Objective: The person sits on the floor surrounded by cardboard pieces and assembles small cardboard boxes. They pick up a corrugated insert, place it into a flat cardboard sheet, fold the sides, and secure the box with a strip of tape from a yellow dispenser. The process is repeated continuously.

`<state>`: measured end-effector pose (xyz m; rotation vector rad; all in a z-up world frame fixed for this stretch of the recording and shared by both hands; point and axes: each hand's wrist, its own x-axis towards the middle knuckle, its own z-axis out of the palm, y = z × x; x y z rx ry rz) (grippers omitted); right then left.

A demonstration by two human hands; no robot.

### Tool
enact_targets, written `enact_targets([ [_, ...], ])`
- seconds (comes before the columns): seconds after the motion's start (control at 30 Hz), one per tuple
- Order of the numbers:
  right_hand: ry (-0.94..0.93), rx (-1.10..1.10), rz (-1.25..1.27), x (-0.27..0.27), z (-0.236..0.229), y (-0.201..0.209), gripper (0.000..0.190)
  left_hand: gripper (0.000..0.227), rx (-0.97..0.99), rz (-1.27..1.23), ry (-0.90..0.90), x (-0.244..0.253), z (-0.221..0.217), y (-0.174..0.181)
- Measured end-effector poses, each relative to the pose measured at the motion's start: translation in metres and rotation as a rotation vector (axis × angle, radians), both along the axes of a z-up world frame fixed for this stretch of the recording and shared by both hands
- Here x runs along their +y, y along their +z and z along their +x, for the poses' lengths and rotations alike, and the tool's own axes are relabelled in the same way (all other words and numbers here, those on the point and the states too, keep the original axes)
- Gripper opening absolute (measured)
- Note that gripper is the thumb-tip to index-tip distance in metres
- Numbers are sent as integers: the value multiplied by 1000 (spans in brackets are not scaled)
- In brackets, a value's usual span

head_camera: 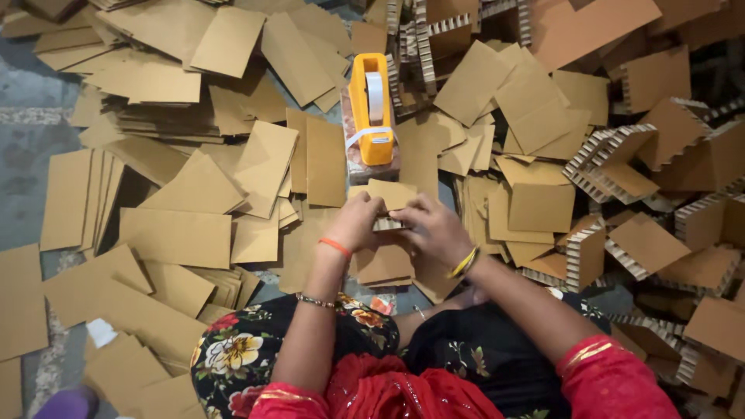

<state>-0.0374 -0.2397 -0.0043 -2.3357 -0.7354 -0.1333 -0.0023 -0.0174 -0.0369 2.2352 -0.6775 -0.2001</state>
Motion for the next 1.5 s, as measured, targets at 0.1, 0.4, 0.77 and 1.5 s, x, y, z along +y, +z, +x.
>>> enact_targets([
  [0.1,-38,245,200,-38,55,-8,24,26,-149,22,179,-10,-5,-6],
  [0.4,-173,144,-13,-90,107,-128,32,29,-177,68,282,-20,4,17],
  [0.77,-461,466,662,-89,40,29,42,32,-280,-59,206,-18,7,-3],
  [1.5,-347,118,-95,13,44,-92,58,39,269,-677,15,-8,28,-30],
])
